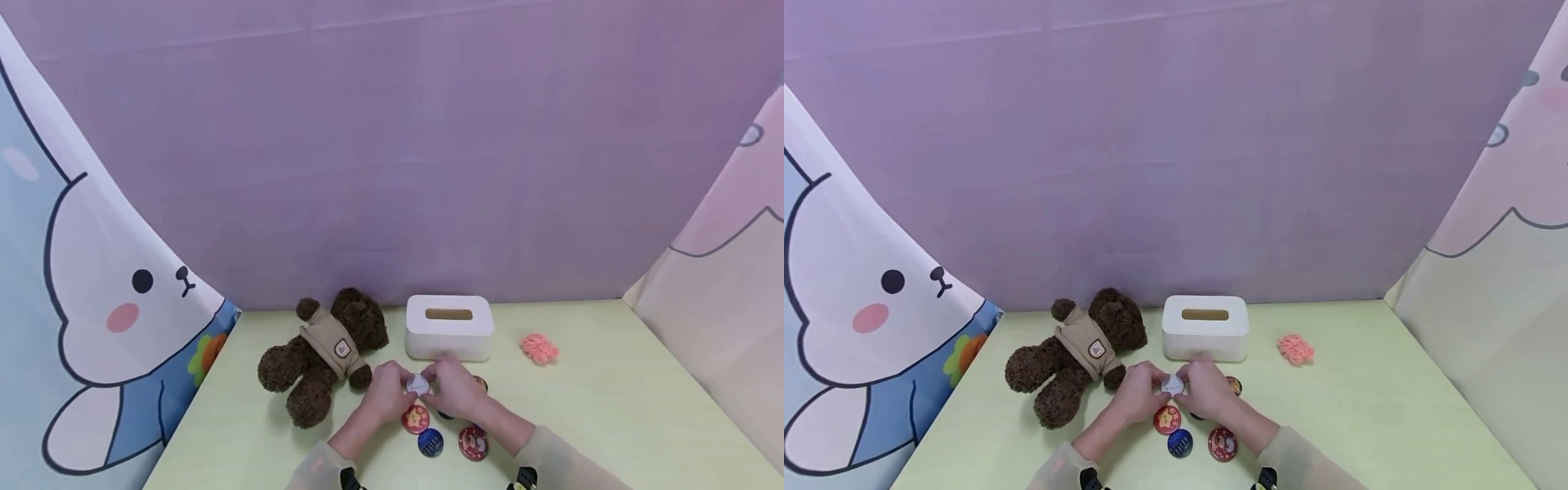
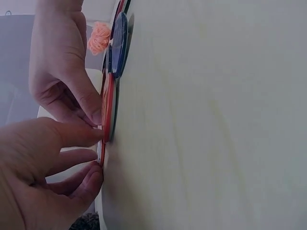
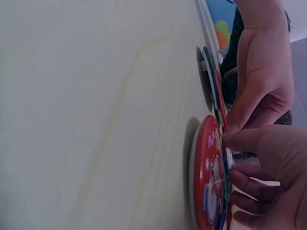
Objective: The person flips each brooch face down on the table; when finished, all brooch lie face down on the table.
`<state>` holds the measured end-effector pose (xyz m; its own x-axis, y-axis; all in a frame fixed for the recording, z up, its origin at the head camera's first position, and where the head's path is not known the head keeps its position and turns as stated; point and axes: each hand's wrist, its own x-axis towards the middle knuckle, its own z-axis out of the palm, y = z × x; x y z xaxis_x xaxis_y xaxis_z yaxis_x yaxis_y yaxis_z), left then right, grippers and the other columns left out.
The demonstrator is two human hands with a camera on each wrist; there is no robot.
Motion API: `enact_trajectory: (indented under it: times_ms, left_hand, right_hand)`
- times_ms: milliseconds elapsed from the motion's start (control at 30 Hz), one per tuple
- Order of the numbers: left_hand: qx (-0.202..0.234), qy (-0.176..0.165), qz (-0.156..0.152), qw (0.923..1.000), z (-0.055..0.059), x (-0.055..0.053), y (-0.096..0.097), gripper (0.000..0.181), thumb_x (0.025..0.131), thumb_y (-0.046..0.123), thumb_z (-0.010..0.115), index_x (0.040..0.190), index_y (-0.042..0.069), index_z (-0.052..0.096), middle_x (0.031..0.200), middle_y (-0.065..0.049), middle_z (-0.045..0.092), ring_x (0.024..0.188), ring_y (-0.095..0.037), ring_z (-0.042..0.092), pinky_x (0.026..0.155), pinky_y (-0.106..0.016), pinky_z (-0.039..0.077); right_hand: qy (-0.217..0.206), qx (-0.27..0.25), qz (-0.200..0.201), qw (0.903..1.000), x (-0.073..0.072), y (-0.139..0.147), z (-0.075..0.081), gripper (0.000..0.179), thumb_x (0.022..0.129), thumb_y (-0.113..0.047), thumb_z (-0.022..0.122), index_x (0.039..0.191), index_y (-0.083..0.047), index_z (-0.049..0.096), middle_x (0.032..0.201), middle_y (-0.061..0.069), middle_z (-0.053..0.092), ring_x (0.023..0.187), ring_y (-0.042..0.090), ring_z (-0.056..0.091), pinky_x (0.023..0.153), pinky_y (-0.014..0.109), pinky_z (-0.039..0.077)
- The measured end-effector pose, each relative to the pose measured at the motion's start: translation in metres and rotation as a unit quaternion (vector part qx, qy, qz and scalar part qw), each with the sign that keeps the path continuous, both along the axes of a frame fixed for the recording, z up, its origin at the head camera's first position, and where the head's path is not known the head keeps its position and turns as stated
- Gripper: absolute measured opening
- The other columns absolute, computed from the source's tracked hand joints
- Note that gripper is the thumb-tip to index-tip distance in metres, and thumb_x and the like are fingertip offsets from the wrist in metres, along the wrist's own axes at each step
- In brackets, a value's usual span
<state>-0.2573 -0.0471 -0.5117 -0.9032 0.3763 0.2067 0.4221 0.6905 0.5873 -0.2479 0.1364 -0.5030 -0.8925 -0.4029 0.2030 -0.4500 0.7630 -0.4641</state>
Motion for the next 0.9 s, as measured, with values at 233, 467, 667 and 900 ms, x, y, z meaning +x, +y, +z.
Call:
enact_trajectory:
  times_ms: [233,467,667,900]
  left_hand:
    - [-0.005,-0.018,0.004,0.9998,0.003,-0.002,0.002,0.022,0.081,0.005,0.087,0.102,0.000,0.084,0.090,-0.009,0.081,0.078,-0.011,0.061,0.069,-0.024,0.050]
    - [-0.010,-0.017,0.013,0.9997,0.008,-0.001,0.004,0.029,0.083,0.007,0.087,0.110,-0.001,0.081,0.100,-0.012,0.080,0.085,-0.019,0.068,0.072,-0.028,0.056]
    - [0.007,-0.005,0.003,1.0000,0.015,-0.001,0.014,0.040,0.086,0.011,0.085,0.123,0.001,0.077,0.112,-0.014,0.079,0.095,-0.023,0.072,0.079,-0.031,0.061]
    - [0.006,-0.011,-0.011,0.9999,0.020,-0.002,0.027,0.040,0.087,0.013,0.087,0.124,0.003,0.078,0.117,-0.012,0.080,0.099,-0.025,0.075,0.080,-0.029,0.063]
  right_hand:
    - [0.017,0.000,0.002,0.9999,0.001,0.004,-0.001,0.032,0.079,-0.016,0.092,0.107,-0.004,0.082,0.097,0.005,0.080,0.096,0.020,0.064,0.087,0.039,0.056]
    - [0.026,-0.004,0.010,0.9996,0.002,0.019,0.006,0.040,0.081,-0.016,0.091,0.114,0.002,0.078,0.097,0.010,0.076,0.083,0.021,0.067,0.074,0.033,0.059]
    - [0.032,-0.015,-0.003,0.9994,0.002,0.039,0.012,0.031,0.081,-0.010,0.089,0.109,0.000,0.078,0.103,0.013,0.077,0.097,0.030,0.073,0.088,0.049,0.064]
    - [0.000,-0.013,-0.030,0.9995,0.003,0.057,0.017,0.032,0.082,-0.011,0.090,0.111,-0.004,0.077,0.106,0.010,0.076,0.098,0.028,0.072,0.088,0.048,0.064]
